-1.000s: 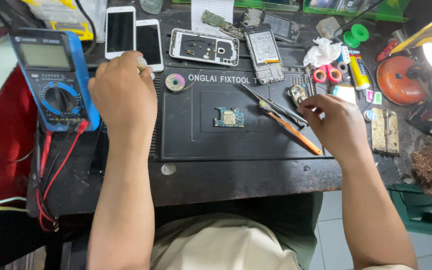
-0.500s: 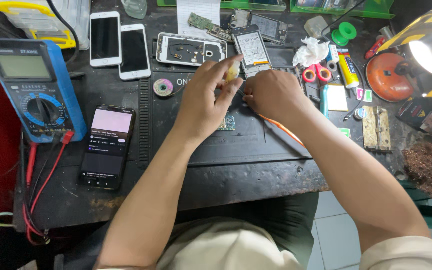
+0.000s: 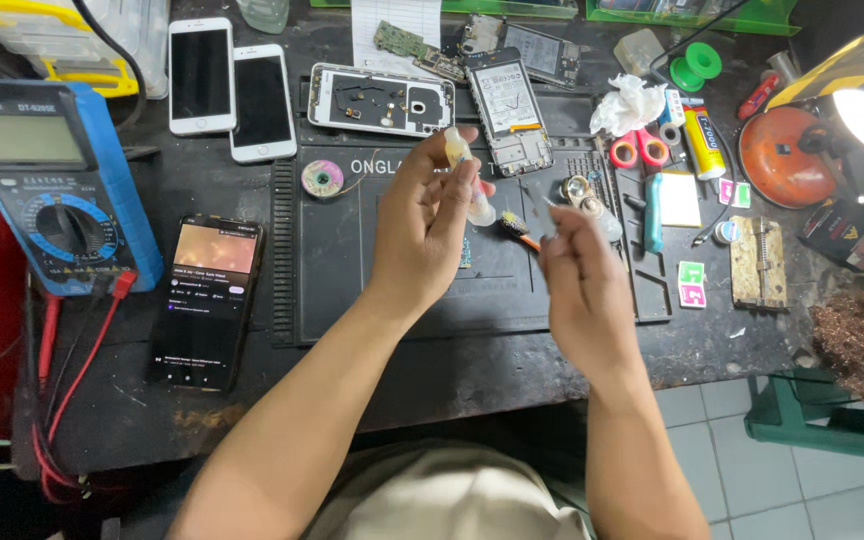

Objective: The person handles a small circuit board, using tweezers to manipulate components and a magnifying glass to inspect the surface. They then use a small brush to clean the board and apply a liquid from a small bottle onto the circuitry.

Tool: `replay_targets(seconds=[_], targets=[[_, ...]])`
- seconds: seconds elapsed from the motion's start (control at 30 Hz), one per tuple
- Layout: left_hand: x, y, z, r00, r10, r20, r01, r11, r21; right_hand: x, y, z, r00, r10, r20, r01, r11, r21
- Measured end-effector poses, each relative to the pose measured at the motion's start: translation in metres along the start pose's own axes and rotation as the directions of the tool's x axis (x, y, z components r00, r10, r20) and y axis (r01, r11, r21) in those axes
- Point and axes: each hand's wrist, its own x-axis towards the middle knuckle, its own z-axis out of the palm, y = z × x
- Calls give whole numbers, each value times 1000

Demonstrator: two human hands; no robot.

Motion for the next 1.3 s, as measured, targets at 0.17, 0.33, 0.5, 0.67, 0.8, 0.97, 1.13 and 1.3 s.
replay_targets(seconds=[0.17,0.33,0.5,0.67,0.8,0.97,1.13,1.3], targets=[[0,4,0,999,24,21,-23,999,-37,-12,6,9,994,-61,94,61,998,-4],[-3,-4,5,999,-6,44,11,993,-116,-12,12,19,994,-106,16,103,989,109],[-12,1,17,997,-30,68,40,986,-162,-17,19,32,995,-35,-96,57,969,240],[-17,-1,23,996,-57,69,71,975,-212,-22,17,32,991,-20,-135,51,971,232],[-19,1,25,997,-50,64,62,977,-202,-20,22,31,988,-21,-151,59,966,252],[-21,0,27,998,-28,49,36,983,-178,-22,26,33,985,-21,-169,66,963,262],[-24,3,29,999,-4,38,10,990,-138,-25,34,36,982,-16,-189,68,960,271],[-30,8,34,999,12,34,-9,995,-100,-29,46,40,974,-38,-223,100,956,276]])
